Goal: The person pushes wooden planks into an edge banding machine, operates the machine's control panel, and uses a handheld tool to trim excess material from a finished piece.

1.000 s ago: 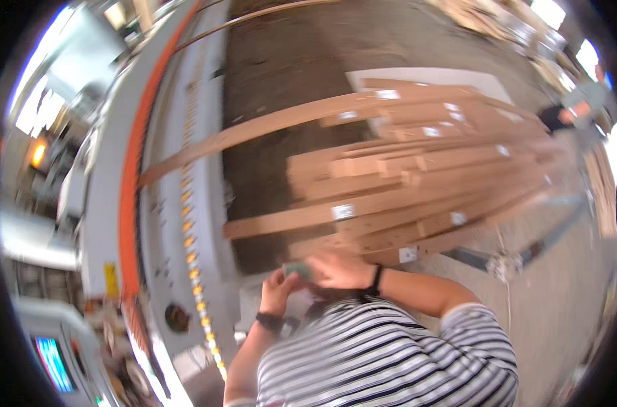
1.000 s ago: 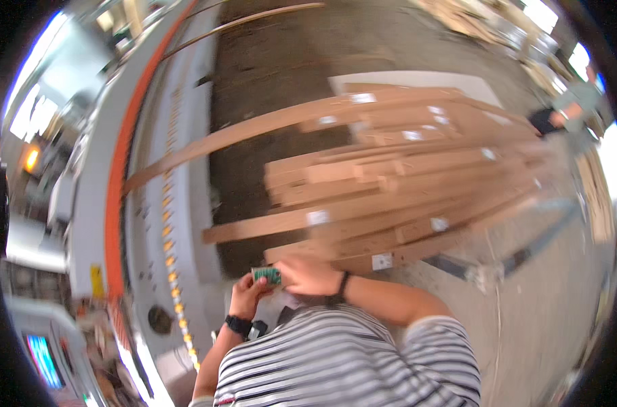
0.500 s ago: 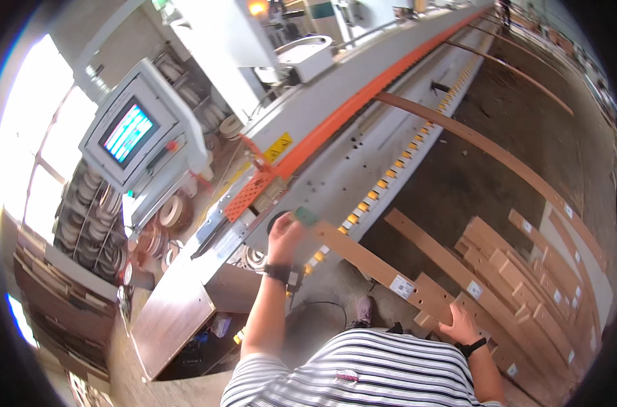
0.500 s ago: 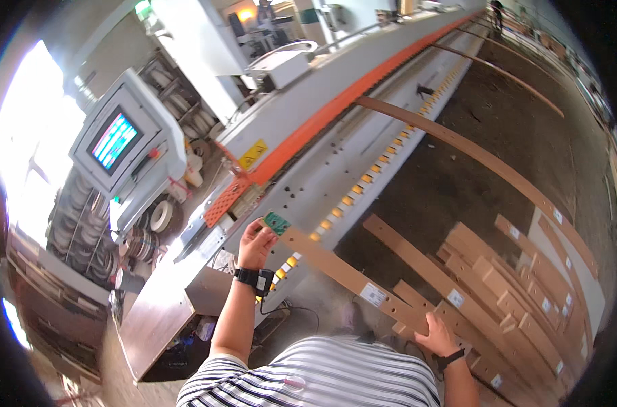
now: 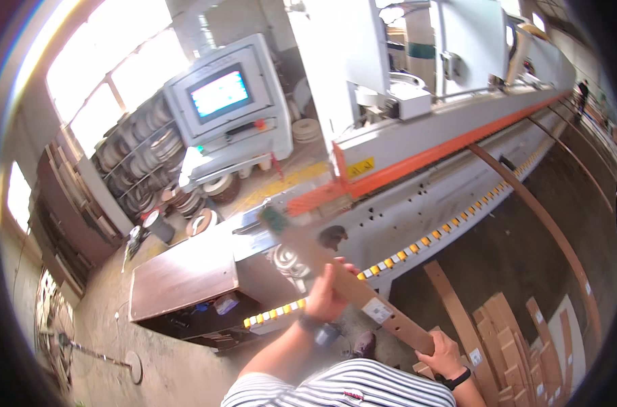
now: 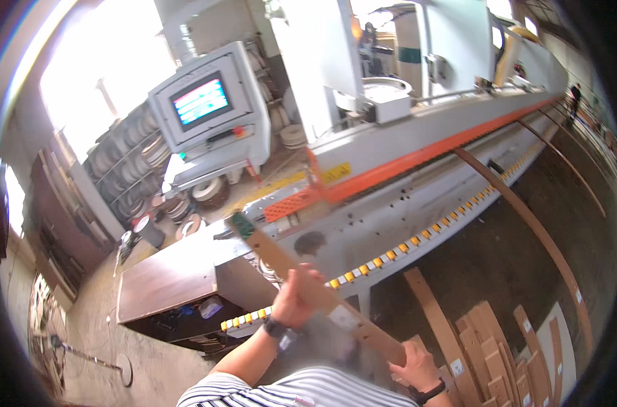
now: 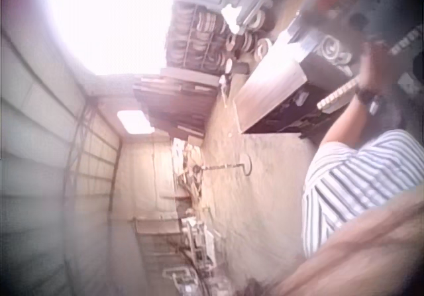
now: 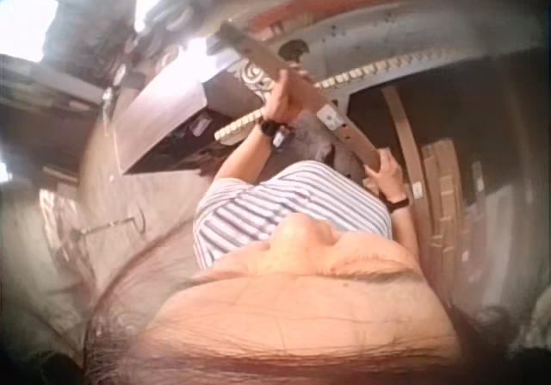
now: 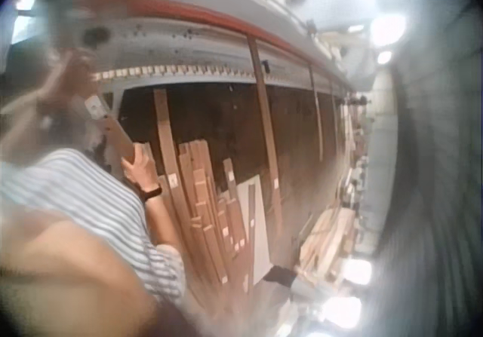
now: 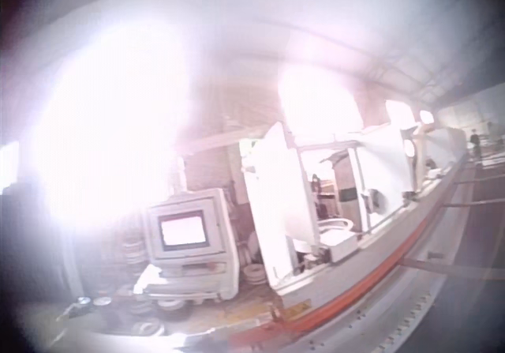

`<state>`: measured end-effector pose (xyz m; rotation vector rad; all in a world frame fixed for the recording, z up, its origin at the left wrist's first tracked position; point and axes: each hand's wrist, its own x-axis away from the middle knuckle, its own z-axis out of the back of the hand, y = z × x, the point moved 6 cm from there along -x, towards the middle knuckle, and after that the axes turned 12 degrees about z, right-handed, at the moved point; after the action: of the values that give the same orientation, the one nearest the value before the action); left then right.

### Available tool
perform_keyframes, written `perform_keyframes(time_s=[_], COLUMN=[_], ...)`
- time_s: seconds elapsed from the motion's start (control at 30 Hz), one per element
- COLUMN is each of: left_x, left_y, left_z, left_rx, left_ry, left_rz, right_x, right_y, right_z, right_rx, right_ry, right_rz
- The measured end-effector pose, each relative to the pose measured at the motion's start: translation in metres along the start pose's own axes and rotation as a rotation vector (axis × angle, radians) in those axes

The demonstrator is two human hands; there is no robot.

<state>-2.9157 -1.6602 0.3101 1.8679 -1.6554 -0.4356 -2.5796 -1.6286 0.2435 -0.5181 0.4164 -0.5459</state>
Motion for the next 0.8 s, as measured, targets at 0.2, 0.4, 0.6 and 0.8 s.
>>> perform_keyframes(time_s=[0.2, 0.4, 0.6, 0.8], left_x=[0.145, 0.320, 0.489, 0.662], left_y=[0.147, 0.269, 0.335, 0.350], left_z=[0.020, 0.047, 0.083, 0.179], left_rx=[-0.057, -0.219, -0.322, -0.491], left_ry=[0.278, 0.381, 0.493, 0.587], left_rz=[-0.527, -1.050, -1.394, -1.655], right_x=[-0.117, -0.215, -0.357, -0.562], right_y=[-0.100, -0.189, -0.288, -0.312], right_z=[0.030, 0.106, 0.122, 0.058], right_rx=[-0.149, -0.136, -0.065, 0.070], right_ry=[-0.017, 0.272, 0.578, 0.643], right_rz=[0.483, 0.648, 0.716, 0.618])
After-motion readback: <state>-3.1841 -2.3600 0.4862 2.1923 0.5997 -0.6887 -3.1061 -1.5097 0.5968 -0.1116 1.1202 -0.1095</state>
